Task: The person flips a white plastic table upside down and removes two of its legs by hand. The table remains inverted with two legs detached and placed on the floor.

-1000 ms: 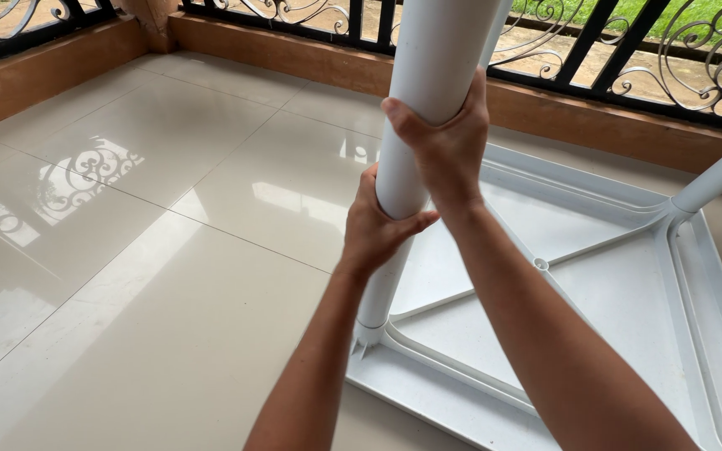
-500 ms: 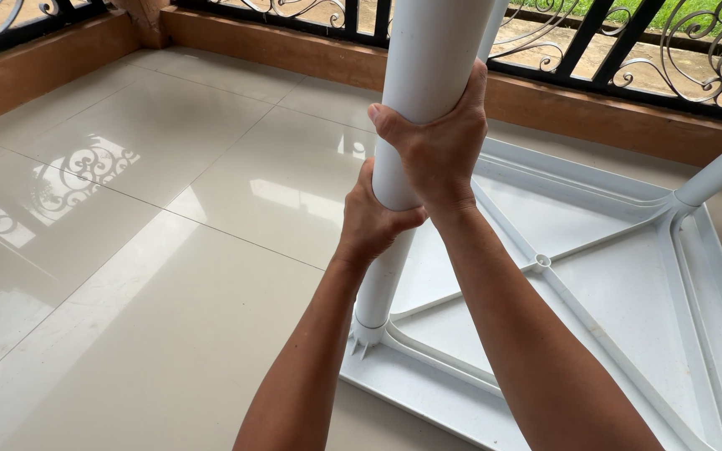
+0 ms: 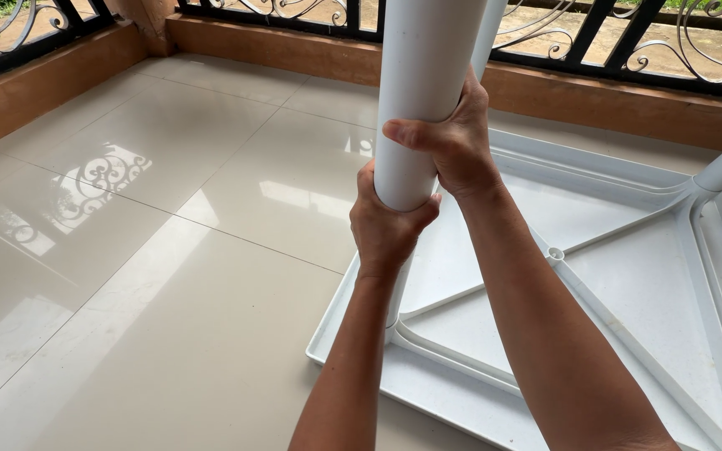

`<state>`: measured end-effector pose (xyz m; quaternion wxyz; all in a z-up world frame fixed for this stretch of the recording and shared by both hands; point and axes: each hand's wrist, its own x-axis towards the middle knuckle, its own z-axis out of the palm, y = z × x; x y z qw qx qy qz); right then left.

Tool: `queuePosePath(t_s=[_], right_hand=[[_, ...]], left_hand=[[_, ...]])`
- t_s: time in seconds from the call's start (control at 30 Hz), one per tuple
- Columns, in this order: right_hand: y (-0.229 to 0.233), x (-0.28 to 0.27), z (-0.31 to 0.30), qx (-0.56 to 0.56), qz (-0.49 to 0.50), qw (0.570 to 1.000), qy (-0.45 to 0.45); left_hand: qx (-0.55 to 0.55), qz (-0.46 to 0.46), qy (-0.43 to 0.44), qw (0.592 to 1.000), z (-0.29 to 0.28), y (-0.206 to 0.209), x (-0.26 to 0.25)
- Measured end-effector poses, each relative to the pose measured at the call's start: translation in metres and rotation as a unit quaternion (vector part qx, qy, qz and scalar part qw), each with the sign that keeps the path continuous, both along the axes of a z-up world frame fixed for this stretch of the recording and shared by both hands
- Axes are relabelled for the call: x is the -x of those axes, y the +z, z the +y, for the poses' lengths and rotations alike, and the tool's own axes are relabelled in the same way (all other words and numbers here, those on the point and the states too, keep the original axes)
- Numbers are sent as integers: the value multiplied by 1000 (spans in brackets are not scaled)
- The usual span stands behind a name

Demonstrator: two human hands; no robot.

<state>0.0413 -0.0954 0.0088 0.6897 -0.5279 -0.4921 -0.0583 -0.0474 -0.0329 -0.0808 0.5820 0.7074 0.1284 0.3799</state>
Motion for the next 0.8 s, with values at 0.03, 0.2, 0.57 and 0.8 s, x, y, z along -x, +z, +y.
queuePosePath(t_s=[0.03,0.2,0.57,0.8], right_hand=[[-1,2,1,1,5,1000,-3],[-16,25,8,-19,30,996,-81],[-86,46,-28,79,180,980,-12],[-119,45,-26,65,244,966,48]], left_hand=[[-5,-4,-15,1000,2,-2,1],[-11,-4,-66,998,17,-4,-2],[1,16,-190,982,41,-23,3],[-154,-119,-208,959,73,56,-5]])
